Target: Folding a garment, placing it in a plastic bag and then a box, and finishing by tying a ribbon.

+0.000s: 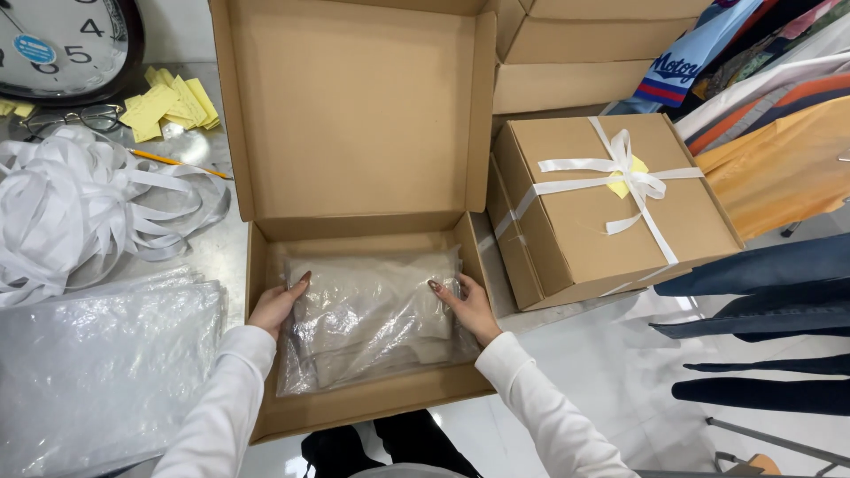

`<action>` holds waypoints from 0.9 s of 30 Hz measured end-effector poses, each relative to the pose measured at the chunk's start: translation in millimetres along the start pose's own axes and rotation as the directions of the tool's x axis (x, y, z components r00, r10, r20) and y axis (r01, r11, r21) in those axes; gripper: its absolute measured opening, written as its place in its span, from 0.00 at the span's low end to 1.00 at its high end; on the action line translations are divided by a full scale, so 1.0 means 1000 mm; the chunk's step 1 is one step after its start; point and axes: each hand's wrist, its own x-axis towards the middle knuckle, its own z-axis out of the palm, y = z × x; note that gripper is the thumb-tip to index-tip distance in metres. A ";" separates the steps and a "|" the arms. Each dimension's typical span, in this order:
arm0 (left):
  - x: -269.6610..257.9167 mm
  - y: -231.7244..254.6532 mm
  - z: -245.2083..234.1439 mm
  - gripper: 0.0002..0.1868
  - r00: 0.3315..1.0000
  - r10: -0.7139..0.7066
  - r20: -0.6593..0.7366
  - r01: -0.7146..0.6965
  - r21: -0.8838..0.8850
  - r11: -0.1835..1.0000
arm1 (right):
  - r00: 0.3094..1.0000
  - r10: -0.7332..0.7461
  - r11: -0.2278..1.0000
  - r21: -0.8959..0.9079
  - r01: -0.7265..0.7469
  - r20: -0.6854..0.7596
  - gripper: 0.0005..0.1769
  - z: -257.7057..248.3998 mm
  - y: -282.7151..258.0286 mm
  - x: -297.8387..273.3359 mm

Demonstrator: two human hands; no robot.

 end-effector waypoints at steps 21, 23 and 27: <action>-0.008 0.220 -0.028 0.24 0.795 0.601 -0.084 -0.249 0.858 0.449 | 0.914 -0.406 0.695 -0.644 0.318 0.013 0.32 -0.045 -0.228 0.073; 0.022 0.210 -0.035 0.19 0.778 0.620 -0.105 -0.211 0.885 0.415 | 0.918 -0.395 0.700 -0.639 0.318 0.024 0.29 -0.053 -0.205 0.116; 0.044 0.189 -0.046 0.10 0.732 0.672 -0.113 -0.255 0.869 0.424 | 0.921 -0.372 0.662 -0.662 0.350 0.115 0.15 -0.053 -0.212 0.114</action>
